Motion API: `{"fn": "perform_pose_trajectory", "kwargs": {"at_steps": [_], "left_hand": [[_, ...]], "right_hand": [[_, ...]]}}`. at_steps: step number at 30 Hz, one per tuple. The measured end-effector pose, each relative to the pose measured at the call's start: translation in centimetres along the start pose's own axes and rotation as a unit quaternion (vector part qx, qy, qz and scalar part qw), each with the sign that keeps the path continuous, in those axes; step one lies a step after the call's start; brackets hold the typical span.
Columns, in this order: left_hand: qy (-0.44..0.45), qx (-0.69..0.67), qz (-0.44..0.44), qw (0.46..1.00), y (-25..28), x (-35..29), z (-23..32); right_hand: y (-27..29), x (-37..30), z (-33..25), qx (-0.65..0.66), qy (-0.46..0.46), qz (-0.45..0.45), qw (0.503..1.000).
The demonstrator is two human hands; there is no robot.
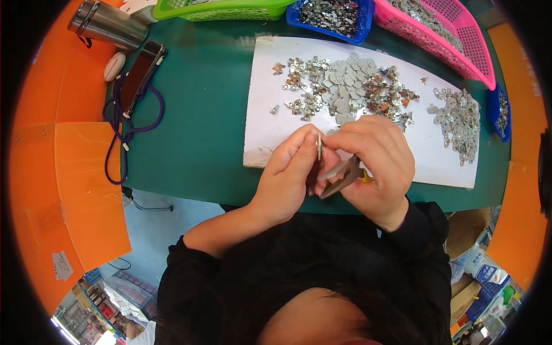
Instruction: Assembling small metal components using pliers at a factory workbench.
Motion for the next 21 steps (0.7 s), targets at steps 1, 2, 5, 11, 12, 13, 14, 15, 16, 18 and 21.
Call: {"fn": "perform_pose_trajectory", "kwargs": {"at_steps": [1, 2, 5, 11, 12, 13, 14, 15, 16, 18, 21], "left_hand": [[-0.042, -0.032, -0.041, 0.998, -0.4, 0.0, 0.5], [-0.085, -0.064, -0.082, 0.991, -0.8, -0.1, 1.2], [-0.072, -0.093, -0.072, 0.990, -1.2, -0.7, 1.9], [-0.186, 0.008, -0.039, 0.982, -0.2, -0.9, 4.5], [-0.188, 0.036, -0.044, 0.981, -0.2, -0.9, 4.5], [-0.189, 0.036, -0.043, 0.980, 0.0, -0.8, 4.5], [-0.171, 0.002, -0.049, 0.984, 0.3, -0.6, 4.2], [-0.153, -0.031, -0.055, 0.986, 0.4, -0.5, 4.0], [-0.153, -0.031, -0.055, 0.986, 0.4, -0.4, 4.0], [-0.086, -0.107, -0.065, 0.988, 0.2, -0.1, 3.3], [-0.118, -0.072, -0.054, 0.989, 0.0, -0.4, 3.6]], "right_hand": [[0.2, 0.0, -0.3, -0.011, 0.025, 0.005, 1.000], [0.2, 0.0, -0.2, -0.011, 0.025, 0.005, 1.000], [1.1, -0.1, -0.1, -0.043, 0.073, 0.035, 0.996], [1.4, -0.1, -0.8, -0.080, 0.135, 0.033, 0.987], [1.4, 0.0, -0.6, -0.067, 0.130, 0.025, 0.989], [1.4, 0.0, -0.5, -0.055, 0.125, 0.017, 0.990], [1.4, 0.0, -0.5, -0.055, 0.125, 0.017, 0.990], [1.5, 0.1, -0.3, -0.039, 0.106, 0.012, 0.993], [1.6, 0.1, -0.1, -0.024, 0.087, 0.006, 0.996], [1.5, 0.0, 0.0, 0.002, 0.058, -0.001, 0.998], [0.9, -0.6, 1.1, 0.093, -0.075, -0.018, 0.993]]}}
Point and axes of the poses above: each hand's wrist, its own x-axis towards the middle knuckle, its own y-axis out of the back of the hand, z = x × y, the point moved 8 cm from there along x, towards the middle knuckle, and after that the axes turned 10 degrees about z, right-handed, at the moved point
